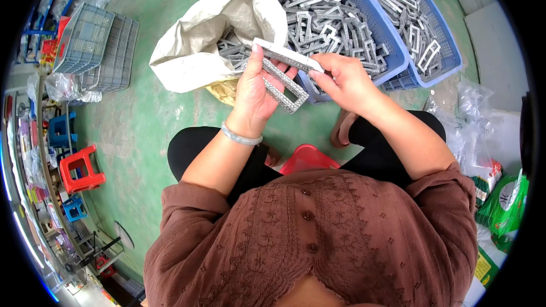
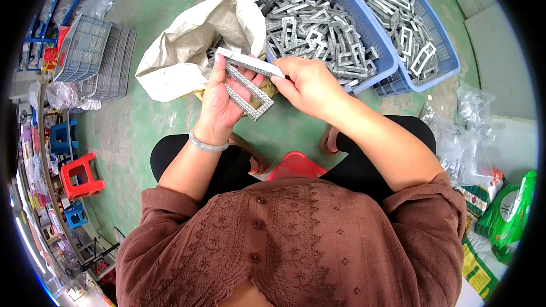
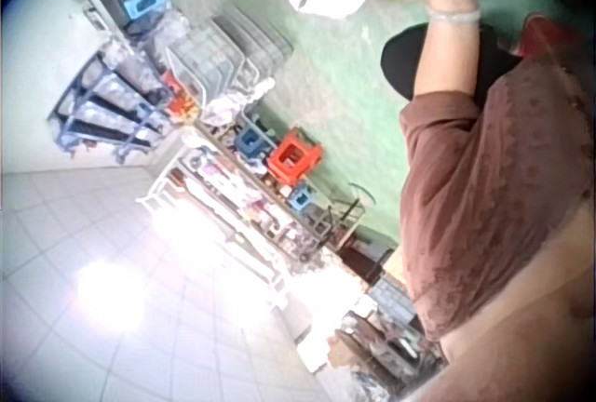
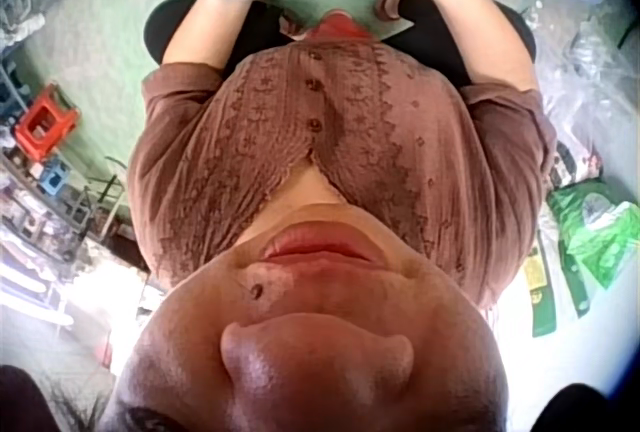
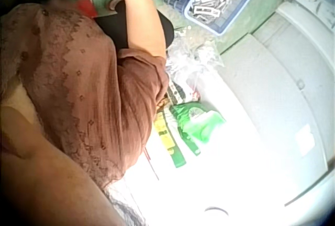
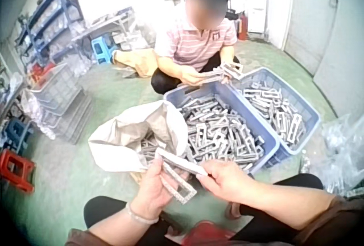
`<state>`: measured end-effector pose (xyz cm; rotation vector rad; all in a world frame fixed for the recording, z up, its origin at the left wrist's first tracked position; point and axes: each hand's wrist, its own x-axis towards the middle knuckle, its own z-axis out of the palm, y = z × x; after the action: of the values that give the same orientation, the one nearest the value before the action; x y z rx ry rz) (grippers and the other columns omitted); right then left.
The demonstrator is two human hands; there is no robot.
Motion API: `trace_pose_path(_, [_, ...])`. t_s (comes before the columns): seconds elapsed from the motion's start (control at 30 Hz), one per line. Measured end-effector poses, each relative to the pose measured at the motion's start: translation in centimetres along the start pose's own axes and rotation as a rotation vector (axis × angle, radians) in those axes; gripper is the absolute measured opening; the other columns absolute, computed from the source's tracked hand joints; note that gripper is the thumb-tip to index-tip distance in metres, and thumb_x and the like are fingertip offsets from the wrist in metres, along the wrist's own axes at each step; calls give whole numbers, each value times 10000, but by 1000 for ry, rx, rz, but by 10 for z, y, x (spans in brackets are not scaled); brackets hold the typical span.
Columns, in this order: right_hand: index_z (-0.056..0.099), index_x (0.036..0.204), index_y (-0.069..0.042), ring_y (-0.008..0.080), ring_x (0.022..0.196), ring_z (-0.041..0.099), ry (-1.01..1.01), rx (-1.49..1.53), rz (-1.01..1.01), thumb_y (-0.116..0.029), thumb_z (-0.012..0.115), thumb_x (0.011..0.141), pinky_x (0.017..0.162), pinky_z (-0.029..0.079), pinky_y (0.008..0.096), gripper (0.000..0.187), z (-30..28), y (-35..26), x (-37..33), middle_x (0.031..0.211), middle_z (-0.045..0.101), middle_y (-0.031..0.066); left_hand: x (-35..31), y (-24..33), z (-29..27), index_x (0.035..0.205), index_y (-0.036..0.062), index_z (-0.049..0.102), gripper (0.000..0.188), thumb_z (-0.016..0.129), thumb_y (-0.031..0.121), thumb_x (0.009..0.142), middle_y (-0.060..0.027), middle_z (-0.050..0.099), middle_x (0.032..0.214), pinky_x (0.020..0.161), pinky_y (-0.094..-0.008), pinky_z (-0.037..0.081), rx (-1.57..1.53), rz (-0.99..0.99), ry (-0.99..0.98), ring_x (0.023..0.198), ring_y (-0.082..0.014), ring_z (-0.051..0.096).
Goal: The person sits on a low stool and sorts small rectangular metal frames. They pick up frames from a white sack, inspect them, and place them into a blue plastic crate. Another person is visible in the background performing a similar task.
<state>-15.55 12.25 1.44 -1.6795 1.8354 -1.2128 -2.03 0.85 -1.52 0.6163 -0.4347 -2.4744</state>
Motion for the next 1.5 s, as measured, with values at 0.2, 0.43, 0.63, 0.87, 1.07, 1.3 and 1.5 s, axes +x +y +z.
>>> trace_pose_path(0.2, [559,1008,-30,309,740,567,63,-149,-135,-104,600,744,664,462,369,278,6,2,-1,821,580,136,-1,1,-4,1081,9,443,409,472,366,884,-140,498,1068,965,-435,344,-48,47,-74,1053,-268,470])
trace_pose_path(0.43, [367,1236,-4,322,876,484,144,-111,-259,-30,708,598,762,417,377,723,14,-24,-1,989,485,159,1,12,-1,1164,-2,440,492,444,388,865,-172,458,1203,978,-458,318,-239,-34,-273,1126,-303,428])
trace_pose_path(0.63, [361,1231,-9,325,900,487,123,25,-313,-4,728,553,760,429,373,772,16,-37,-2,1013,477,164,-1,17,-5,1224,-8,403,554,429,395,845,-152,485,1193,953,-431,355,-300,-130,-409,1144,-291,434])
trace_pose_path(0.87, [384,1208,-17,328,911,493,130,9,-360,-34,740,559,766,434,373,740,17,-36,-2,1022,472,165,-1,16,-7,1197,7,434,566,442,432,823,-148,504,1153,923,-430,380,-283,-149,-416,1092,-280,470])
trace_pose_path(1.07, [415,1183,-25,331,931,482,48,-4,-364,-132,736,593,804,411,395,680,18,-22,-2,1035,467,161,7,13,-13,1075,0,522,519,549,440,801,-140,582,989,862,-429,424,-244,-97,-264,959,-276,540])
trace_pose_path(1.3, [523,1096,5,351,987,524,-153,-392,108,-184,629,737,849,425,382,420,-39,89,23,1054,554,197,37,71,-22,971,21,533,215,584,106,781,-91,577,826,786,-409,464,95,27,51,798,-233,562])
trace_pose_path(1.5, [582,963,16,341,937,565,-417,-713,558,-238,674,674,823,449,390,395,-95,195,19,957,598,209,94,131,-26,896,53,515,142,540,8,764,-62,549,740,636,-309,487,482,179,260,682,-191,553])
